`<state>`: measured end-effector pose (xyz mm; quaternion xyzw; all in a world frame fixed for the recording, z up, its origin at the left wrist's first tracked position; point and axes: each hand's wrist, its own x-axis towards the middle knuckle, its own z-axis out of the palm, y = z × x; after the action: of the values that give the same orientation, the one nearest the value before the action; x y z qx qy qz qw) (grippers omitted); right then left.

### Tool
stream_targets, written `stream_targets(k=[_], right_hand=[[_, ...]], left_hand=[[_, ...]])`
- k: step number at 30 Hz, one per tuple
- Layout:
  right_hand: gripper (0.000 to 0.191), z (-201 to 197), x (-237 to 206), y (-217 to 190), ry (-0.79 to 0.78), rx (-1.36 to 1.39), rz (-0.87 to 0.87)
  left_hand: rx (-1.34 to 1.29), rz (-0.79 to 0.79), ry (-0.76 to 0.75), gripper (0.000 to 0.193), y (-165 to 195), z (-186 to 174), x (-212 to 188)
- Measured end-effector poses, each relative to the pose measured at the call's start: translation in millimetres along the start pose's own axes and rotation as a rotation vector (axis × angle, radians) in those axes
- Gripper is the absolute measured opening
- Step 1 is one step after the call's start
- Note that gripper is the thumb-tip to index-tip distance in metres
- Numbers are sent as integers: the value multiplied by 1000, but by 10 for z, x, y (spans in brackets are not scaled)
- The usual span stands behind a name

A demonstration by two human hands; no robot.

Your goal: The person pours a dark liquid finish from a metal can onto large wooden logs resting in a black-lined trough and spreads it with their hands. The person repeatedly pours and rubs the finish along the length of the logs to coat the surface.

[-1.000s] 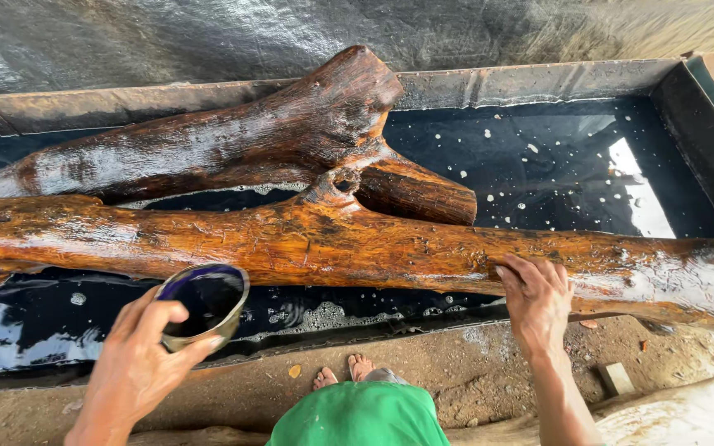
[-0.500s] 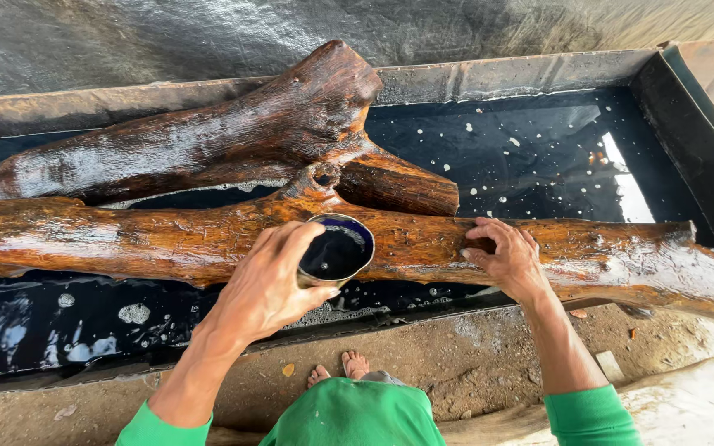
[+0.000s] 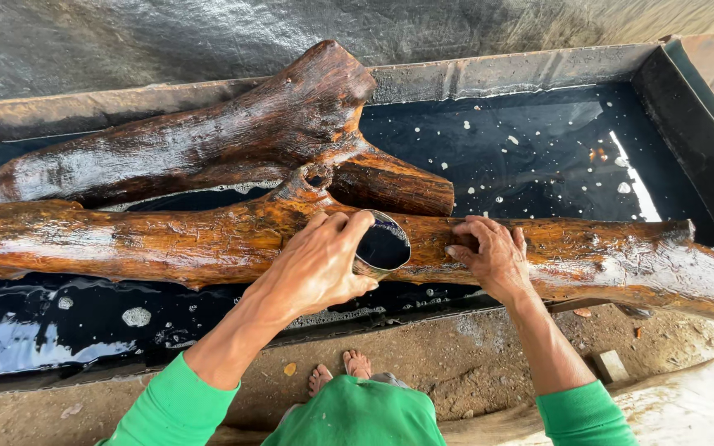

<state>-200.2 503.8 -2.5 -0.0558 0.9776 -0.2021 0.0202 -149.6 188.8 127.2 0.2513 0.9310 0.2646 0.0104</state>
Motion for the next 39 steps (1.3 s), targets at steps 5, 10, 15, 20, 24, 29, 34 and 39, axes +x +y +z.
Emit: stream_targets(k=[5,10,15,20,24,29,34,39], right_hand=[[51,122,-47,-81,41,-113,-37],[57,209,-17,-188,62,-179,-37],[61,264,87,-403,20,-281,-57],[68,420,122,-537,94,-270,-173],[72,535,181,-560,157,-361,-346],[81,547,272,-719,34,-266,-352],[73,446,261,-910,10,-209,-360],[76,546,353,-1134,40,-189,-410]], left_hand=[[91,-47,-103,80,111,4,147],[118,-49,-125,82,167,14,203],[136,-77,-177,75,218,68,202],[125,-72,-106,69,194,89,168],[79,-133,-61,64,118,54,72],[95,-320,-65,54,15,3,-122],[208,-380,-2,59,-160,-31,-310],[293,-451,-3,73,-281,-18,-388]])
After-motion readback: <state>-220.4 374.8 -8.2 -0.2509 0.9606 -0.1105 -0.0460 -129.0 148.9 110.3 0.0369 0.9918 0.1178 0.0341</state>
